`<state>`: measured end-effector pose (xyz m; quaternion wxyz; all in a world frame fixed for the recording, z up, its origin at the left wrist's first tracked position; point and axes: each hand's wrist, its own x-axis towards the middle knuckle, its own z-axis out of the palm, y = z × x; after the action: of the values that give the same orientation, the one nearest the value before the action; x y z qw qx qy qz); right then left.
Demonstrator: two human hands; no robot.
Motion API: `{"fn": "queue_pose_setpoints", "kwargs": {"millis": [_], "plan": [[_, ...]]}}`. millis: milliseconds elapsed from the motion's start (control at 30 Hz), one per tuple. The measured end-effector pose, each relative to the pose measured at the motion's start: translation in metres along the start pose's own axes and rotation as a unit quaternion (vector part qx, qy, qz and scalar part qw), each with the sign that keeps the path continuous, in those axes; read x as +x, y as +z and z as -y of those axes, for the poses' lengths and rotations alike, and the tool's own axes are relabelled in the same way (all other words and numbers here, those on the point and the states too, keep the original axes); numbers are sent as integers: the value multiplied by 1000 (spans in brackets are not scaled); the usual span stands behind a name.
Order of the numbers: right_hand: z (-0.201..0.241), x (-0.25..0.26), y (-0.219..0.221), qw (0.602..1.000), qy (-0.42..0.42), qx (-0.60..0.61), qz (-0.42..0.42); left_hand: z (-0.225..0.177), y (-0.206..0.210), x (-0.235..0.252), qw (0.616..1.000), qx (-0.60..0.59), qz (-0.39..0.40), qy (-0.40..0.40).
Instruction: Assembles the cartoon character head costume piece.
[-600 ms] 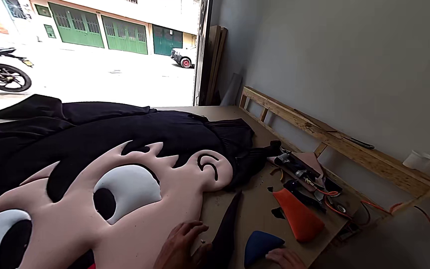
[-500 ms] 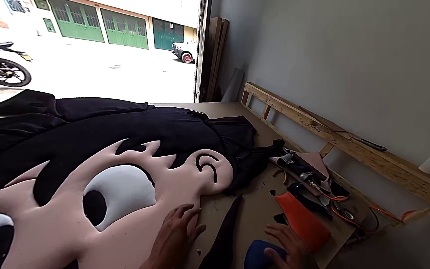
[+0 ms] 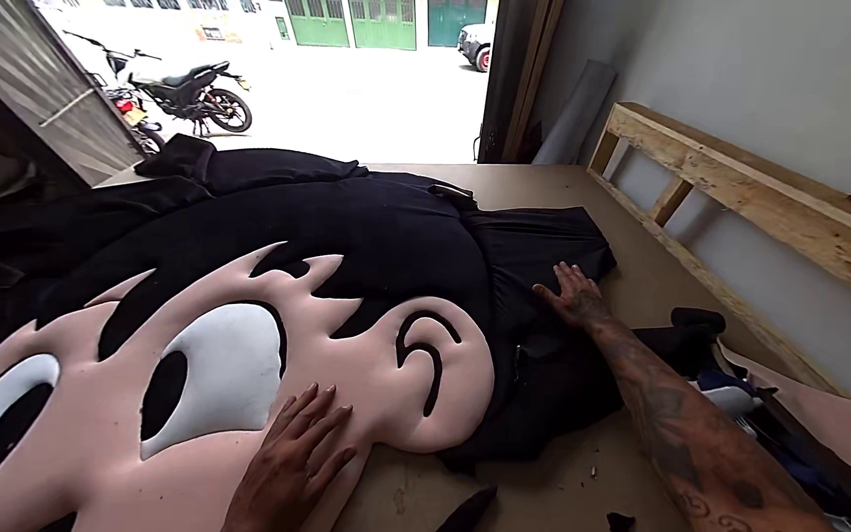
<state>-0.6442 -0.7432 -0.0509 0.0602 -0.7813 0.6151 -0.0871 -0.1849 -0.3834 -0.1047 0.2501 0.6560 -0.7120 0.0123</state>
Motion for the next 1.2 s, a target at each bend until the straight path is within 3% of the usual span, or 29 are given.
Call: {"fn": "queue_pose_setpoints", "kwargs": {"millis": [167, 300, 500, 633, 733, 833, 1033, 1100, 1200], "plan": [[20, 35, 15, 996, 50, -56, 42, 1, -5, -2, 1000, -10, 24, 4], [49, 37, 19, 998, 16, -52, 36, -3, -7, -2, 999, -10, 39, 1], [157, 67, 45, 996, -81, -20, 32, -2, -5, -5, 999, -5, 40, -8], [245, 39, 52, 977, -191, 68, 64, 0, -11, -9, 999, -12, 42, -3], [265, -10, 26, 965, -219, 141, 40, 4, -10, -8, 998, -32, 59, 14], [218, -65, -2, 975, -176, 128, -36, 11, -8, -9, 996, -38, 76, 18], [7, -161, -16, 987, 70, -78, -120, 7, -7, -6, 996, -56, 60, 18], [-20, -183, -2, 983, 97, -117, -103, 6, -7, -7, 997, -53, 51, 19], [-11, -199, 15, 982, 82, -121, -117, 2, -7, -5, 998, -47, 41, 15]]}}
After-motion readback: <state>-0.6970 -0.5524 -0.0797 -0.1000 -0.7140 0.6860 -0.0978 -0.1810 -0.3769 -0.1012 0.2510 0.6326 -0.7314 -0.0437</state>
